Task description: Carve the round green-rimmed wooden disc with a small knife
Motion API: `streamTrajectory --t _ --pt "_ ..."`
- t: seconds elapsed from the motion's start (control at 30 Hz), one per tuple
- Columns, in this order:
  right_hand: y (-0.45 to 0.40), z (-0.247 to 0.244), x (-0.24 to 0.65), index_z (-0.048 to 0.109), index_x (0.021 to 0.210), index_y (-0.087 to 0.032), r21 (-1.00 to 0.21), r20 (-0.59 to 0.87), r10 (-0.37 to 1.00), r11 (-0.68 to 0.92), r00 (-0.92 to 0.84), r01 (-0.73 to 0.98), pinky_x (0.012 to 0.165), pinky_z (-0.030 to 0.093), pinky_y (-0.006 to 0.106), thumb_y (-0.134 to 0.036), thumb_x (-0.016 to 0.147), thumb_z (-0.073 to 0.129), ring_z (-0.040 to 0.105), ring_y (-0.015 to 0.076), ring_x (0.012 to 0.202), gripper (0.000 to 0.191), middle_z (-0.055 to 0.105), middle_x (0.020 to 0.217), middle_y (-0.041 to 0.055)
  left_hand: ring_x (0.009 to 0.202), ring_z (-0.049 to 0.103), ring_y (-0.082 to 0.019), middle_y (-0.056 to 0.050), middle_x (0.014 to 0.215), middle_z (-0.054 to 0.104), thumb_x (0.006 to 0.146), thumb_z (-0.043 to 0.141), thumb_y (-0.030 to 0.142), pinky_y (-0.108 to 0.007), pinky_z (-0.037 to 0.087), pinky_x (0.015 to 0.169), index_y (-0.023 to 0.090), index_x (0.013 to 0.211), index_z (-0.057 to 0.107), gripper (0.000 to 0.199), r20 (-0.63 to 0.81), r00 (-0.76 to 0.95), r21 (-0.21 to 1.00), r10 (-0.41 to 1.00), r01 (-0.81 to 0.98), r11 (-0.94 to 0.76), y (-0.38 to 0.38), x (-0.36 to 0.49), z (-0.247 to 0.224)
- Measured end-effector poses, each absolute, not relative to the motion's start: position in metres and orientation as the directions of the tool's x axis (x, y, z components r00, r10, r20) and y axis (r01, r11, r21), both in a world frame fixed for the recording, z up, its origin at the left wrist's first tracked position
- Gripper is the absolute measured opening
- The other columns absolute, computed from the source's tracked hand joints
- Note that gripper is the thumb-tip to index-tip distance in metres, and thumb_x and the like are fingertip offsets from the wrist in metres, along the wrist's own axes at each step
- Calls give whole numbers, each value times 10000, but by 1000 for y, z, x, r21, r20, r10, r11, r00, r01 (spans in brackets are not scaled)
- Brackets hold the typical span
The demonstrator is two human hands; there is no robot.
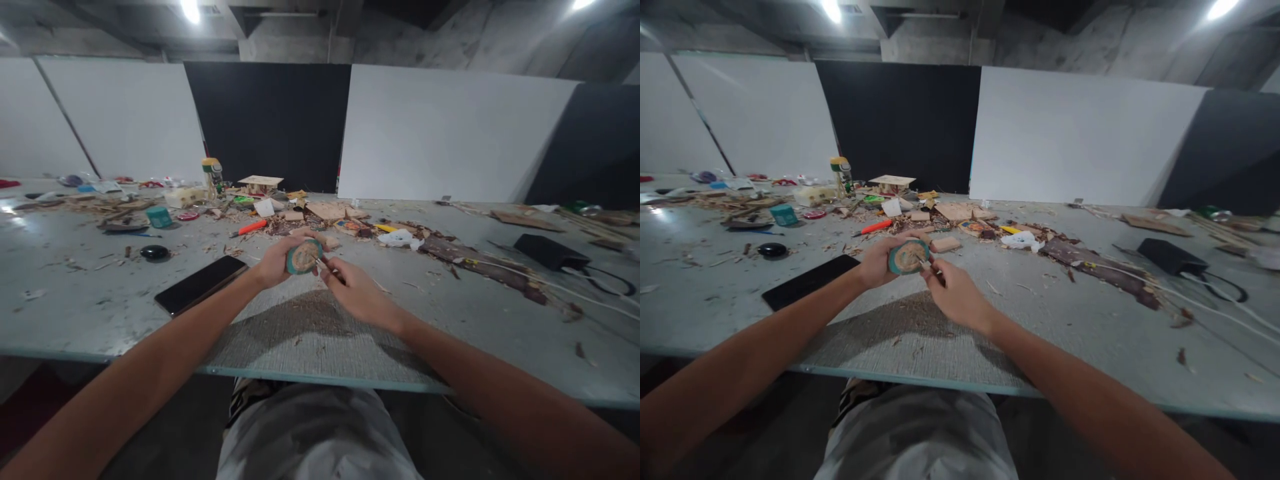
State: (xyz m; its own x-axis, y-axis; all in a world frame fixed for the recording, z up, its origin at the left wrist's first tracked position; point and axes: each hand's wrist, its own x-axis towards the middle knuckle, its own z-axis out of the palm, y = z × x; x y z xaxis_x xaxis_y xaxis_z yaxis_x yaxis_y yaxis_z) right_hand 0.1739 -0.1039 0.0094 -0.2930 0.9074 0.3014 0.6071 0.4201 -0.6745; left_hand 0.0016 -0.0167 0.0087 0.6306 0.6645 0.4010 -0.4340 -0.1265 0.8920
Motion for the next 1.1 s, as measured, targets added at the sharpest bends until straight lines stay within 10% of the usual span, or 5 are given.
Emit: streamTrajectory --t 1.1 --pt "-101 10 181 613 836 -171 -534 416 859 497 -299 684 551 287 267 -342 986 339 473 137 546 356 511 601 -7 974 597 -206 -99 1224 593 626 594 131 -292 475 731 214 1113 621 495 487 674 870 556 -317 -378 -19 -4 8"
